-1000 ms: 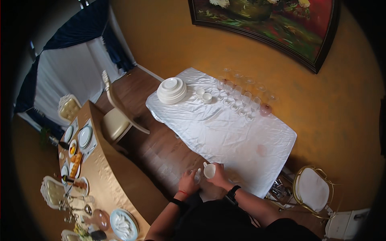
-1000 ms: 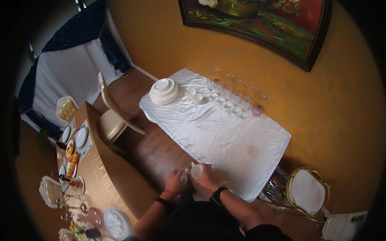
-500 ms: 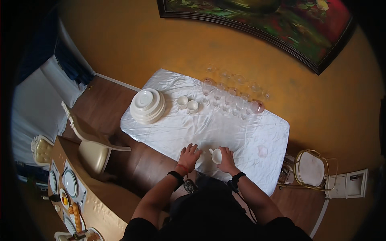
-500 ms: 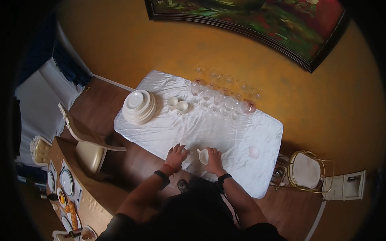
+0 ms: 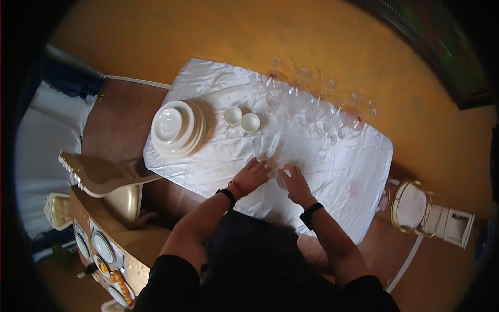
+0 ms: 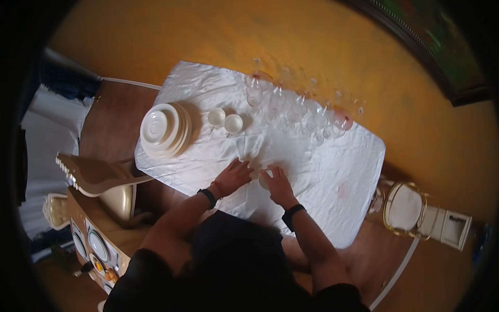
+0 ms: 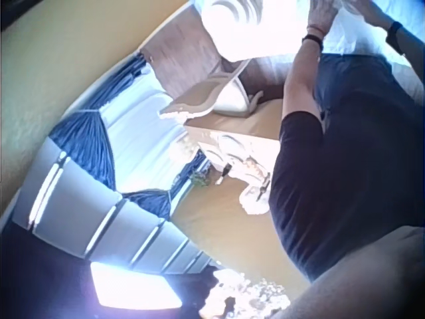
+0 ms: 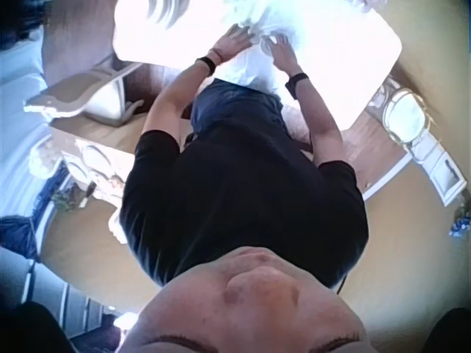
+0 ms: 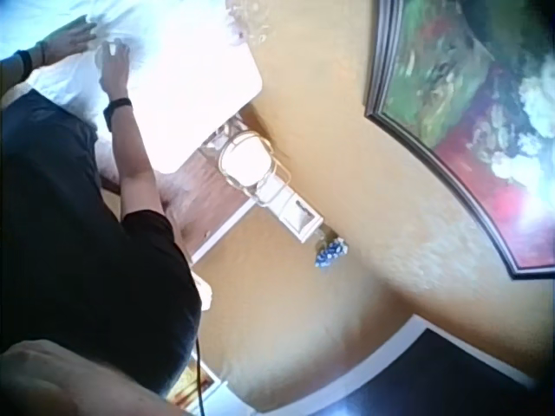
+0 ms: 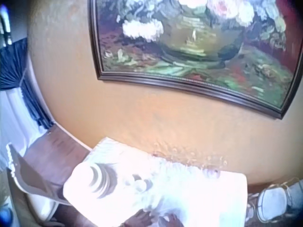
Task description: The person sets a dining table by placing small white bowls and silverware at multiple place settings. They move between the main table and a side table to retrieve items, arranging them in a symmetrical pattern. The person also gathers cutlery from the table and places it into a serving cart.
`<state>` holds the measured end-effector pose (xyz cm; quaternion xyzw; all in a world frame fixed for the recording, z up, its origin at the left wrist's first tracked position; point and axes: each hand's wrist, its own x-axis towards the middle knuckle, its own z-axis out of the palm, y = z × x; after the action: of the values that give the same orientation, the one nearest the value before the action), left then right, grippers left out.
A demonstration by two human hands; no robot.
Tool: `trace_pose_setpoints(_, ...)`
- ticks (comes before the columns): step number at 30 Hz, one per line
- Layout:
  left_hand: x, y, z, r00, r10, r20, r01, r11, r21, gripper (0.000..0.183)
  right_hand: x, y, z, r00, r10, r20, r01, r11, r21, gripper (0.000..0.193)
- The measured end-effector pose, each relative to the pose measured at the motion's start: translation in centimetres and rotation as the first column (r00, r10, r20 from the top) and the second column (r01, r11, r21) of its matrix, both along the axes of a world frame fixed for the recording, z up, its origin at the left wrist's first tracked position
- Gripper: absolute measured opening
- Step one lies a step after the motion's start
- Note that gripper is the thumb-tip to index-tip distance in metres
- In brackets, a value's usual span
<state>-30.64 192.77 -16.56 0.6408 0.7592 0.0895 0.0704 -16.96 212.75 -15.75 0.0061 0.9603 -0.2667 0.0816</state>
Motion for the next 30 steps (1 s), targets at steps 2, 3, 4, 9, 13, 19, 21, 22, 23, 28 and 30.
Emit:
trace_pose_setpoints(2,-0.9,-0.4,-0.6,0.994,-0.080,0.081,0.076,0.995,0.058,0.018,-0.2,-0.4,1.6,0.998,-0.036,0.055,0.038,0.998,-0.047,0.084)
trace_pose_setpoints(3,-1.1,-0.8,-0.6,0.994,-0.059,0.091,0.054,0.997,0.062,0.018,0.0,-0.9,1.7,0.995,-0.085,0.055,0.087,0.996,-0.022,0.084)
trace_pose_setpoints(4,-1.1,-0.7,0.2,0.995,-0.028,0.093,0.021,0.997,0.078,0.019,0.1,-1.1,2.1,0.991,-0.124,0.045,0.123,0.992,0.017,0.083)
trace_pose_setpoints(9,-0.8,-1.1,3.9,0.853,0.479,0.206,-0.478,0.876,-0.059,0.066,0.6,-3.6,1.8,0.740,-0.662,0.119,0.672,0.738,-0.070,0.098)
trace_pose_setpoints(13,-1.4,-0.5,2.0,0.630,0.637,0.445,-0.584,0.766,-0.270,0.087,-0.8,-4.3,0.1,0.684,-0.691,0.233,0.709,0.705,0.012,0.097)
trace_pose_setpoints(19,-3.3,1.5,2.6,0.762,0.445,0.470,-0.383,0.896,-0.226,0.073,-3.0,-1.5,0.0,0.914,-0.404,0.024,0.405,0.912,-0.068,0.079)
trace_pose_setpoints(21,-4.3,2.6,3.1,0.814,0.344,0.469,-0.326,0.937,-0.122,0.071,-4.2,-0.5,0.9,0.911,-0.412,0.029,0.413,0.907,-0.087,0.078)
trace_pose_setpoints(22,-5.2,3.5,3.4,0.833,0.298,0.467,-0.310,0.949,-0.053,0.071,-4.9,0.0,1.1,0.905,-0.425,0.001,0.424,0.903,-0.067,0.078)
trace_pose_setpoints(23,-6.0,4.5,3.8,0.848,0.250,0.467,-0.289,0.957,0.012,0.071,-5.4,0.3,1.2,0.898,-0.440,-0.021,0.438,0.898,-0.047,0.078)
trace_pose_setpoints(28,-11.9,9.7,4.1,0.962,0.145,0.232,-0.134,0.989,-0.061,0.072,-9.5,2.5,1.0,0.875,-0.483,-0.022,0.477,0.871,-0.121,0.079)
trace_pose_setpoints(30,-13.1,10.1,2.7,0.981,0.115,0.159,-0.106,0.992,-0.068,0.072,-10.2,3.0,0.5,0.877,-0.481,0.005,0.478,0.870,-0.121,0.080)
